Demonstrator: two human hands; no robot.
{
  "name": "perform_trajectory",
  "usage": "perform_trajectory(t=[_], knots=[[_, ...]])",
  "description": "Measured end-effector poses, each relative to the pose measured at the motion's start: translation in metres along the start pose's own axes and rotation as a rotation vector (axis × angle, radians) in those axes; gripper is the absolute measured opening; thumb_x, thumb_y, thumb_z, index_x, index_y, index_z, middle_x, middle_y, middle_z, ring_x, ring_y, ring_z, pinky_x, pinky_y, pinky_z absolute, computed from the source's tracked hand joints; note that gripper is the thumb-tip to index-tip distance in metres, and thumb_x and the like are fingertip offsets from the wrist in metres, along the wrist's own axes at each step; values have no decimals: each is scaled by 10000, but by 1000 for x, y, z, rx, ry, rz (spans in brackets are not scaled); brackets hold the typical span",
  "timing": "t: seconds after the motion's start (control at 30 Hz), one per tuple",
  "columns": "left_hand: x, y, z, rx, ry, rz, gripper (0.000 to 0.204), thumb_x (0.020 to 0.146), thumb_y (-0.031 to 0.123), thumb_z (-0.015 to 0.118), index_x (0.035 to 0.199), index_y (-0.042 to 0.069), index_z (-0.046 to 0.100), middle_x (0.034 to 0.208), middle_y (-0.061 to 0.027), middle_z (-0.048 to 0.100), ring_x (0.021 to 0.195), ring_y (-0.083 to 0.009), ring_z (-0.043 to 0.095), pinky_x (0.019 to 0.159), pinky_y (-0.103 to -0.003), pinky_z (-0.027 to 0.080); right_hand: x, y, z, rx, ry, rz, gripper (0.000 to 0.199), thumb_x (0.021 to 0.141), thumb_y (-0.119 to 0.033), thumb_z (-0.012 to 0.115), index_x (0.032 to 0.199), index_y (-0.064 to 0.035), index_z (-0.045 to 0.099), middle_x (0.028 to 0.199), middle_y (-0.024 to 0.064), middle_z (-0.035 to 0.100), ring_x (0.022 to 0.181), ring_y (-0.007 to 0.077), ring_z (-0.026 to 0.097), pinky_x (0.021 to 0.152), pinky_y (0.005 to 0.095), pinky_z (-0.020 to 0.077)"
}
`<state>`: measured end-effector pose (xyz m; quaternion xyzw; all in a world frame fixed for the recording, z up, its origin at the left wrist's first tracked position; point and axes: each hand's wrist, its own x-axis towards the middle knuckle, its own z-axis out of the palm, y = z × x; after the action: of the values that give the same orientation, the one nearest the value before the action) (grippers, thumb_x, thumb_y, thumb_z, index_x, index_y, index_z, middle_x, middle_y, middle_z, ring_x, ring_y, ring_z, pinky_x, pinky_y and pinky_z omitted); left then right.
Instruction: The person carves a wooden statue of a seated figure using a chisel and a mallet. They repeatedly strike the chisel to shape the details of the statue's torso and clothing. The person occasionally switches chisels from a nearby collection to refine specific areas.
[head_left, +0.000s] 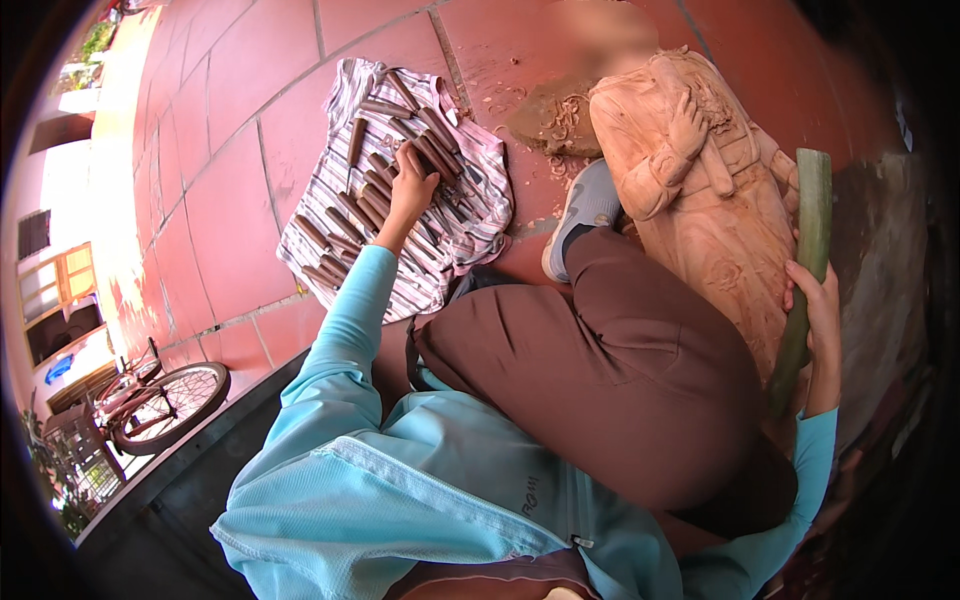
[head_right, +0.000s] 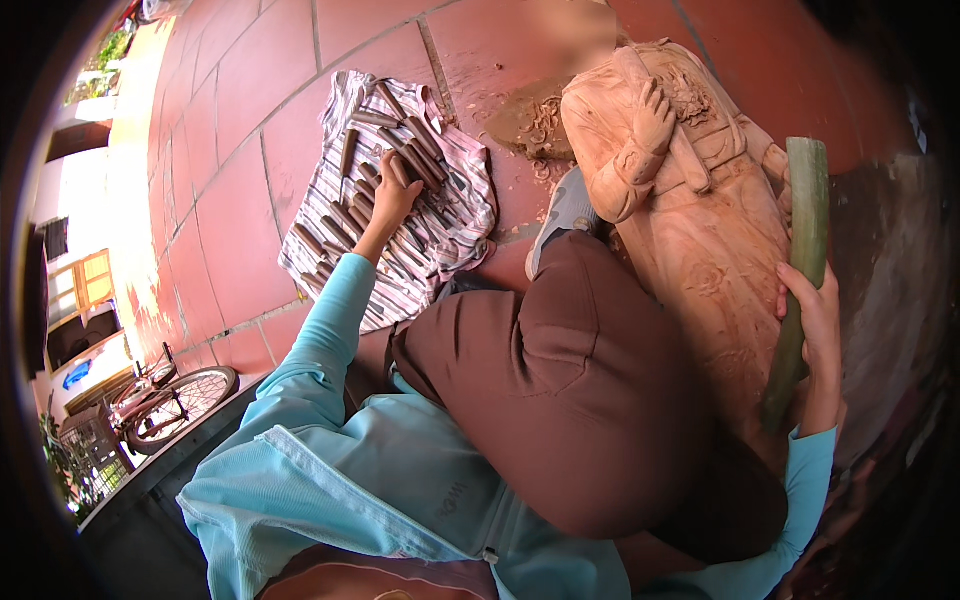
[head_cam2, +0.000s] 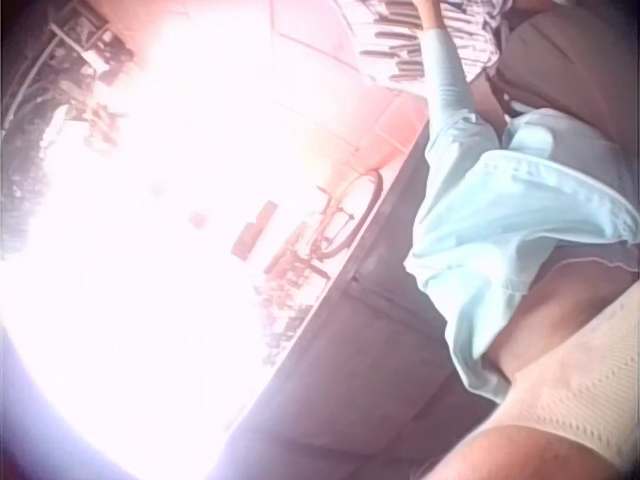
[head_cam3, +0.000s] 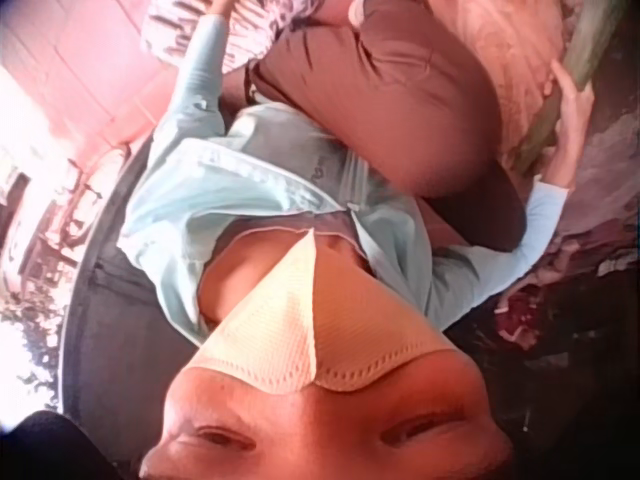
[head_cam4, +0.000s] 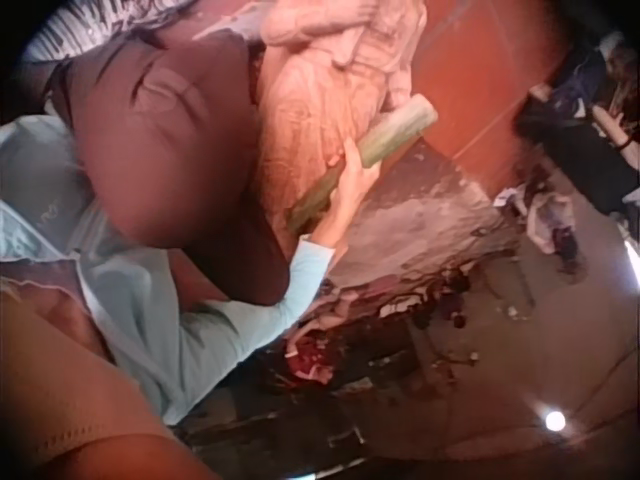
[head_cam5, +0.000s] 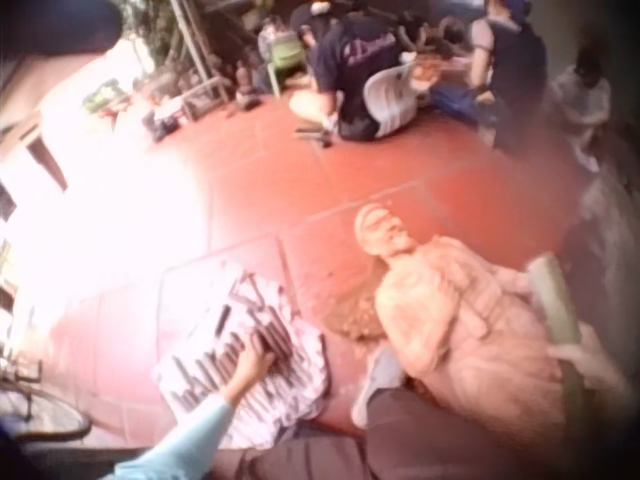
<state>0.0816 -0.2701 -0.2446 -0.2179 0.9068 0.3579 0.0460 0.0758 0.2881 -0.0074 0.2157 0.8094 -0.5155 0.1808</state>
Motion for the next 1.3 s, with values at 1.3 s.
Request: perform_trajectory(t=[1.3], knots=[[9,198,-54,-743,-338,194,195,909,70,628,1026,23,480,943,-113,626,793,-194,679,699,-306,598,2,-6,-3,122,-44,24,361,828,-92,664,1136,15,507,699,31,523,496,102,499,450,240,416]])
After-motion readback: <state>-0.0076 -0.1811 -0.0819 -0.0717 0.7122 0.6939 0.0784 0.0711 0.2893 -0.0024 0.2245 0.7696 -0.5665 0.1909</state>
